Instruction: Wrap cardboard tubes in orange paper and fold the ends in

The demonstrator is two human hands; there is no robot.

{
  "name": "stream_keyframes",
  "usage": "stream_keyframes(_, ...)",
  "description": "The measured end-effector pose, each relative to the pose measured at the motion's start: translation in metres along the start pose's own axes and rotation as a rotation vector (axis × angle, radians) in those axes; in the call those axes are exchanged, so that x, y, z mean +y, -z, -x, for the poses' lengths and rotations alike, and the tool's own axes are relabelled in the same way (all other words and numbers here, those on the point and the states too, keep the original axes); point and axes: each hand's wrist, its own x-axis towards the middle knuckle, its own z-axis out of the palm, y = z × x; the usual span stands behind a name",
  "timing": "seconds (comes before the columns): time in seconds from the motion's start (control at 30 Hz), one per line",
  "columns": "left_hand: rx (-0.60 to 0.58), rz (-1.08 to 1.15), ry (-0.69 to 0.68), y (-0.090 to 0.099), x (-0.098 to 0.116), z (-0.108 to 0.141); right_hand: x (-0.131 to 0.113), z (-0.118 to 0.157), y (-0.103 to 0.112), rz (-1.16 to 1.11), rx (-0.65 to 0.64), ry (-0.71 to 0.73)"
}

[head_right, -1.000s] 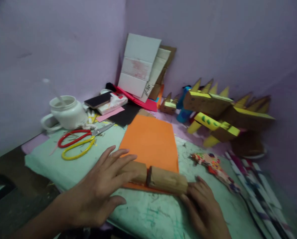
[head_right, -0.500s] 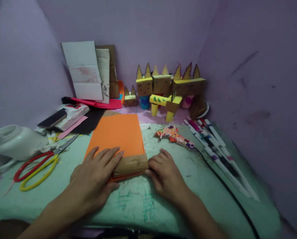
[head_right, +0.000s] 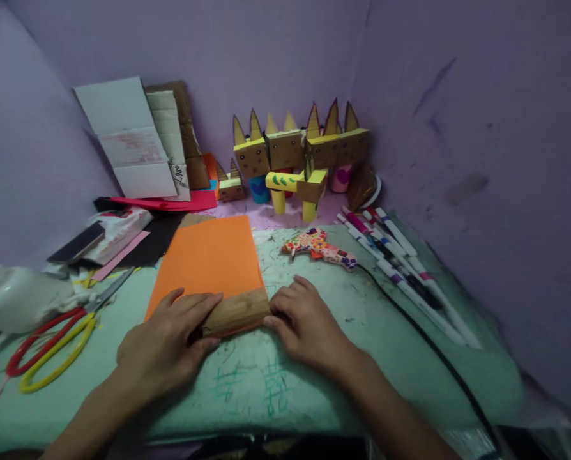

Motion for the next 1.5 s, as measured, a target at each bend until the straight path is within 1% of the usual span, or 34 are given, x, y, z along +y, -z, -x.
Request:
stream_keyframes(0.13, -0.03, 0.019, 0.027, 0.003, 0.0, -0.002, 0.001, 0.001, 0.001, -0.054, 0.005, -0.052)
stream_keyframes(0.27, -0.07, 0.012, 0.044, 0.005, -0.001, -0.004, 0.002, 0.003, 0.0, -0.083, 0.008, -0.045)
stream_keyframes(0.5, -0.075, 0.016, 0.052, 0.004, 0.001, -0.003, 0.001, 0.0, -0.002, -0.025, 0.03, -0.045)
stream_keyframes(0.6, -0.105, 0.022, 0.083, 0.006, 0.003, -0.004, 0.002, -0.001, -0.001, -0.021, 0.017, -0.049)
stream_keyframes(0.73, -0.1, 0.017, 0.137, 0.009, 0.004, -0.004, 0.004, 0.0, -0.002, -0.033, 0.005, -0.061)
stream_keyframes(0.87, -0.121, 0.006, 0.138, 0.01, 0.005, -0.003, 0.003, 0.0, -0.003, -0.035, 0.009, -0.058)
stream_keyframes(1.0, -0.124, 0.014, 0.131, 0.011, 0.005, -0.002, -0.002, 0.001, 0.005, -0.062, -0.012, -0.092)
stream_keyframes(1.07, -0.12, 0.022, 0.122, 0.011, 0.005, -0.003, 0.0, 0.002, 0.017, -0.094, 0.017, -0.129)
stream_keyframes(1.1, -0.116, 0.026, 0.116, 0.011, 0.005, -0.003, 0.003, 0.002, 0.024, -0.103, 0.062, -0.153)
stream_keyframes(1.17, -0.107, 0.031, 0.108, 0.01, 0.004, -0.002, 0.014, 0.001, 0.044, -0.071, 0.197, -0.223)
stream_keyframes(1.23, -0.089, 0.031, 0.1, 0.009, 0.003, -0.002, 0.027, -0.003, 0.065, 0.073, 0.301, -0.355)
stream_keyframes(1.27, -0.078, 0.03, 0.092, 0.008, 0.002, -0.002, 0.034, -0.006, 0.074, 0.176, 0.305, -0.45)
stream_keyframes(1.33, -0.056, 0.029, 0.071, 0.005, 0.001, -0.001, 0.045, -0.012, 0.088, 0.349, 0.218, -0.631)
stream_keyframes(1.37, -0.049, 0.029, 0.063, 0.004, 0.0, -0.001, 0.049, -0.016, 0.091, 0.403, 0.162, -0.692)
stream_keyframes(1.43, -0.038, 0.025, 0.058, 0.003, -0.001, -0.002, 0.054, -0.024, 0.09, 0.444, 0.08, -0.741)
stream_keyframes(1.5, -0.037, 0.021, 0.063, 0.004, -0.001, -0.002, 0.056, -0.031, 0.083, 0.449, 0.034, -0.746)
